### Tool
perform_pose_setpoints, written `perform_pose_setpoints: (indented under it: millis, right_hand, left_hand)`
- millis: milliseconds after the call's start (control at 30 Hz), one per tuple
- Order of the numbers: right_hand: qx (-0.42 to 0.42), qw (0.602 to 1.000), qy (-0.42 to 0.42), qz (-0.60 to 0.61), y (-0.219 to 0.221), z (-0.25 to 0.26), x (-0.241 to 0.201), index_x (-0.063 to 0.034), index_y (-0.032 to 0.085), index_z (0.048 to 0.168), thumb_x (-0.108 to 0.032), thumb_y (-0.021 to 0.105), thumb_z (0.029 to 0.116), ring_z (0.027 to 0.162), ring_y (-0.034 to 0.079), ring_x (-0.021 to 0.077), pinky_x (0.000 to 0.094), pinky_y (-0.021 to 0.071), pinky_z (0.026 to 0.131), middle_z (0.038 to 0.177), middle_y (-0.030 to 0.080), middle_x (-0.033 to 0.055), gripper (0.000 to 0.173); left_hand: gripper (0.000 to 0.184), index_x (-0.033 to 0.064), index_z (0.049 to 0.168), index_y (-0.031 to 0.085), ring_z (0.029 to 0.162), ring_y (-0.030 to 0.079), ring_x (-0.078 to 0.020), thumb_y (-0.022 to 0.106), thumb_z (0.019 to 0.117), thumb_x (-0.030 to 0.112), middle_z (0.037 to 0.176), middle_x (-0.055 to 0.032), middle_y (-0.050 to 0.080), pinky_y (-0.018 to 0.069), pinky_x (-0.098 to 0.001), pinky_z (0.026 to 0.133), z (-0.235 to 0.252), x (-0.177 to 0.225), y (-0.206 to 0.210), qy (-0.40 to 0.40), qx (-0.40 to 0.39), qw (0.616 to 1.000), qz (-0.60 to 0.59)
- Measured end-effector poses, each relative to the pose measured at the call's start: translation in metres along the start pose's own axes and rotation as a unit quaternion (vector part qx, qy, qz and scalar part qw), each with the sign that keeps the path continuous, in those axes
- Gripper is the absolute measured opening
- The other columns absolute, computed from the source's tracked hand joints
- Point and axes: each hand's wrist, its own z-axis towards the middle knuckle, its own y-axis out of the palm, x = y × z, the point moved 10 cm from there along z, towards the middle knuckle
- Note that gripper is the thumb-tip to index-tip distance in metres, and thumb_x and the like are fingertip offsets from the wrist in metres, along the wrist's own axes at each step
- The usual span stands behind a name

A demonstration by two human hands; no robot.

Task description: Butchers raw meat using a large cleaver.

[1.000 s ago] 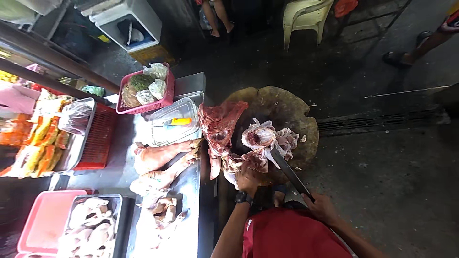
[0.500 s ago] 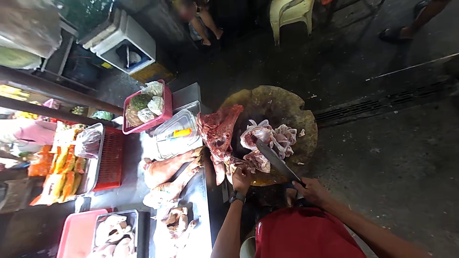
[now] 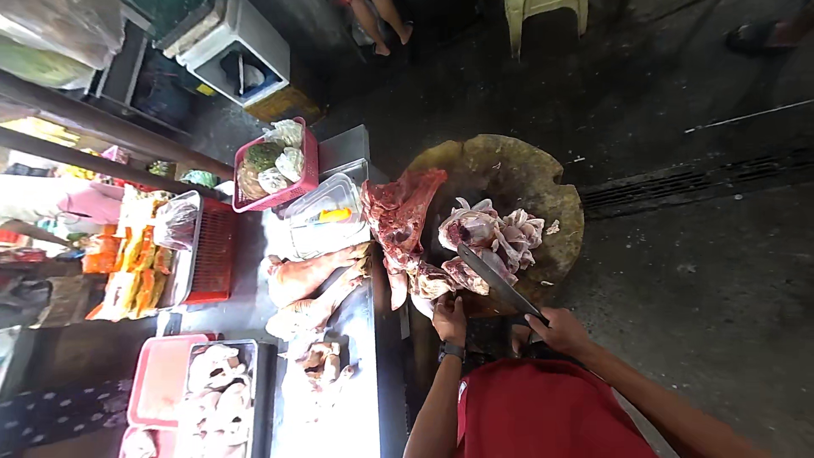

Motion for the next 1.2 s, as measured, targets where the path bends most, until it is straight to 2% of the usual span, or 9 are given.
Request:
perform_pose_setpoints:
  millis: [100,167,333,467,700,800,933,1067,1200]
  right_hand:
    - [-0.018,1.0,0.007,-0.009,0.001,-0.006,0.005,-0.0085,0.071,0.103,-0.048,0.047,0.1037,0.077,0.069,0.0287,0.054,0.0545,0.072,0.078,0.068,0.0112,0.047]
    - [-0.016,1.0,0.011,-0.004,0.0,-0.006,-0.001,-0.0088,0.07,0.099,-0.048,0.048,0.1034,0.074,0.067,0.027,0.0526,0.0538,0.07,0.076,0.066,0.01,0.045]
    - [-0.022,1.0,0.001,0.006,0.001,0.009,-0.024,-0.0106,0.069,0.093,-0.05,0.048,0.1033,0.071,0.066,0.0234,0.05,0.0536,0.068,0.073,0.065,0.0071,0.046]
    - [-0.058,0.997,-0.014,0.047,0.012,0.028,-0.042,-0.0083,0.067,0.089,-0.047,0.051,0.1029,0.066,0.065,0.0204,0.0457,0.0547,0.067,0.072,0.063,0.0067,0.045]
    - [-0.157,0.975,0.005,0.156,0.045,0.049,-0.075,-0.0047,0.064,0.089,-0.038,0.056,0.1047,0.053,0.062,0.0132,0.0335,0.0562,0.057,0.066,0.064,0.0033,0.037]
    - [-0.22,0.967,0.027,0.122,0.056,0.038,-0.049,-0.0039,0.066,0.095,-0.038,0.054,0.1052,0.054,0.062,0.0157,0.0363,0.0567,0.058,0.067,0.064,0.0055,0.037]
    - [-0.26,0.964,0.056,0.002,0.05,-0.004,0.017,-0.0025,0.069,0.101,-0.042,0.054,0.1049,0.065,0.067,0.0251,0.049,0.058,0.068,0.077,0.069,0.0122,0.042]
    - [-0.2,0.978,0.048,-0.032,0.039,-0.032,0.056,-0.0051,0.072,0.098,-0.043,0.054,0.1034,0.083,0.07,0.0308,0.0565,0.0547,0.081,0.085,0.07,0.0147,0.042]
    - [-0.178,0.981,0.07,-0.037,0.035,-0.043,0.059,-0.0075,0.072,0.1,-0.046,0.052,0.1033,0.087,0.07,0.0312,0.0568,0.0544,0.082,0.088,0.071,0.0145,0.044]
  left_hand:
    - [0.04,0.0117,0.12,0.074,0.114,0.069,-0.0275,0.071,0.0957,0.043,0.118,-0.0112,0.074,0.052,-0.0529,0.102,0.01,0.013,0.001,-0.054,-0.011,0.998,0.018]
    - [0.032,0.0147,0.117,0.076,0.113,0.069,-0.0271,0.067,0.0982,0.039,0.117,-0.0095,0.074,0.0526,-0.0541,0.1,0.015,0.018,0.002,-0.068,-0.018,0.997,0.033]
    - [0.025,0.01,0.11,0.076,0.105,0.07,-0.0281,0.066,0.0971,0.028,0.11,-0.0124,0.074,0.0545,-0.0535,0.094,0.006,0.021,-0.002,-0.057,-0.032,0.998,0.02]
    - [0.031,0.0077,0.115,0.074,0.099,0.073,-0.0248,0.068,0.0974,0.032,0.106,-0.011,0.076,0.057,-0.0508,0.092,-0.015,0.014,-0.024,-0.064,-0.026,0.997,-0.026]
    - [0.028,0.0127,0.107,0.076,0.089,0.073,-0.0213,0.067,0.0955,0.037,0.094,-0.006,0.076,0.0581,-0.049,0.084,-0.003,0.025,-0.053,-0.012,-0.04,0.998,0.044]
    - [0.026,0.0123,0.106,0.076,0.088,0.073,-0.0212,0.068,0.0943,0.035,0.093,-0.006,0.075,0.0583,-0.0486,0.083,0.004,0.028,-0.07,-0.009,-0.027,0.998,0.05]
    - [0.03,0.0081,0.123,0.07,0.087,0.074,-0.0202,0.066,0.0986,0.025,0.102,-0.0093,0.076,0.0615,-0.0448,0.084,0.028,0.02,-0.102,0.027,0.023,0.999,0.008]
    - [0.026,0.0102,0.12,0.075,0.107,0.071,-0.0205,0.06,0.1012,0.021,0.117,-0.0101,0.073,0.0555,-0.0412,0.1,0.05,0.02,-0.08,0.089,-0.043,0.987,0.123]
    - [0.038,0.0154,0.13,0.071,0.126,0.062,-0.0231,0.065,0.0981,0.035,0.136,-0.0097,0.065,0.0498,-0.0439,0.109,0.06,0.026,-0.05,0.109,-0.114,0.959,0.237]
